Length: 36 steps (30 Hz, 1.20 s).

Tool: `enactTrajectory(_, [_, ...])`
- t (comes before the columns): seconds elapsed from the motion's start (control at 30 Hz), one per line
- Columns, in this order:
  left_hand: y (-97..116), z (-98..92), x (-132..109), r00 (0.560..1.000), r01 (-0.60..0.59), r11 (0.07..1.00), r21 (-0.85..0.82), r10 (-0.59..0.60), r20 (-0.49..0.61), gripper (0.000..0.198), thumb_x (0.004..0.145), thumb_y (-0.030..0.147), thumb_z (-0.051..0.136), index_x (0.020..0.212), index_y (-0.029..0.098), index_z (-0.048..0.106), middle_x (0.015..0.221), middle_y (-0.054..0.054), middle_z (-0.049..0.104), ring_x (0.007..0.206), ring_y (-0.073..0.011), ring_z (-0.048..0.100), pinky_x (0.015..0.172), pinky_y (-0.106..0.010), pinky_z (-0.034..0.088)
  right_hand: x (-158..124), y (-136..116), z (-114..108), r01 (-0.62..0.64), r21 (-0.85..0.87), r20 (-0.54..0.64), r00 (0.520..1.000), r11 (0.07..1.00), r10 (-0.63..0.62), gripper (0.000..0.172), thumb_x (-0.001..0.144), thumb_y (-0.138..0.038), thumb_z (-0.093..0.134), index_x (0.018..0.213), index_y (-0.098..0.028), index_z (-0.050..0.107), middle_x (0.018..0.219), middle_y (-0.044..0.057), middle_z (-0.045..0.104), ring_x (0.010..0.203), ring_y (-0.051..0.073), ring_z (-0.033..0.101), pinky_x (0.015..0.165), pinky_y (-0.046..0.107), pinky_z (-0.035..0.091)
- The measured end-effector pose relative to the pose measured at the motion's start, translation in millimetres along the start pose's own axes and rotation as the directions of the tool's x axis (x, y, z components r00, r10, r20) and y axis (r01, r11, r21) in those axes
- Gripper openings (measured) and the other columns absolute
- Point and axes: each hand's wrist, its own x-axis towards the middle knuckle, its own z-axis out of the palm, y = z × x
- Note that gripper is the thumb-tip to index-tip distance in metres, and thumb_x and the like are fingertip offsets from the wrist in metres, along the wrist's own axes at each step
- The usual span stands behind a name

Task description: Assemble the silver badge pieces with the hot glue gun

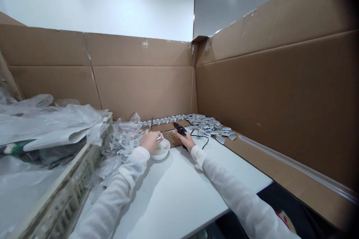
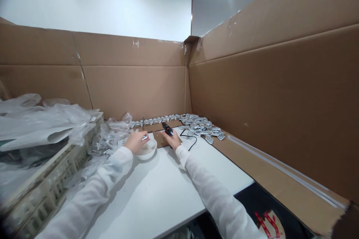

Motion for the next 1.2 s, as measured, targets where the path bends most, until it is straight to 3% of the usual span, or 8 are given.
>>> enactTrajectory(0.17, [0.4,1.0,-1.5,0.999,-0.003,0.999,-0.047,0.005,0.038,0.018,0.080,0.034,0.048,0.085,0.021,0.060,0.087,-0.005,0.065,0.082,-0.0197,0.059,0.069,-0.026,0.039,-1.4,-4.1,3.0,-0.084,0.081,-0.017,0.996,0.993,0.085,0.037,0.064,-0.052,0.063,0.063,-0.018,0.048,0.049,-0.004,0.044,0.044,0.009,0.038,0.041,0.021,0.027])
enactTrajectory(0.3, [2.7,3.0,-2.7,0.996,0.026,0.997,-0.076,-0.020,0.083,0.017,0.078,0.034,0.051,0.085,0.021,0.059,0.086,-0.005,0.065,0.081,-0.0206,0.059,0.067,-0.026,0.040,-0.2,-9.4,4.5,-0.254,0.339,0.101,0.967,0.906,0.233,0.038,0.061,-0.049,0.067,0.063,-0.018,0.046,0.051,-0.005,0.042,0.045,0.007,0.040,0.041,0.019,0.029])
enactTrajectory(0.43, [4.1,6.7,-2.6,0.993,0.003,0.993,-0.120,0.011,0.119,0.017,0.075,0.036,0.055,0.083,0.021,0.059,0.086,-0.005,0.064,0.083,-0.0214,0.059,0.069,-0.027,0.040,-2.0,-17.2,3.1,-0.353,0.448,0.207,0.935,0.821,0.289,0.038,0.060,-0.045,0.069,0.062,-0.018,0.042,0.050,-0.007,0.038,0.044,0.006,0.039,0.041,0.018,0.030])
enactTrajectory(0.7, [-1.8,11.7,0.6,0.981,-0.028,0.986,-0.163,0.058,0.183,0.017,0.070,0.036,0.061,0.079,0.021,0.061,0.082,-0.002,0.064,0.081,-0.0196,0.058,0.068,-0.025,0.040,-7.2,-22.3,3.7,-0.320,0.407,0.209,0.944,0.856,0.253,0.032,0.057,-0.033,0.073,0.061,-0.017,0.046,0.054,-0.004,0.044,0.048,0.007,0.043,0.044,0.018,0.034])
enactTrajectory(0.97, [-4.8,12.0,0.5,0.967,-0.042,0.986,-0.161,0.081,0.243,0.012,0.070,0.027,0.060,0.077,0.018,0.063,0.082,-0.005,0.064,0.079,-0.0199,0.058,0.070,-0.028,0.042,-5.3,-27.8,-0.2,-0.412,0.515,0.309,0.907,0.752,0.285,0.032,0.062,-0.038,0.069,0.062,-0.018,0.045,0.052,-0.005,0.042,0.049,0.007,0.043,0.044,0.018,0.036])
enactTrajectory(1.2, [-6.3,16.9,0.4,0.965,-0.095,0.978,-0.188,0.137,0.222,0.011,0.071,0.022,0.058,0.081,0.018,0.062,0.091,-0.005,0.063,0.084,-0.0200,0.057,0.073,-0.029,0.042,-0.5,-12.6,1.4,-0.328,0.502,0.191,0.944,0.800,0.268,0.020,0.057,-0.025,0.071,0.066,-0.015,0.056,0.066,0.001,0.056,0.059,0.009,0.051,0.056,0.020,0.043])
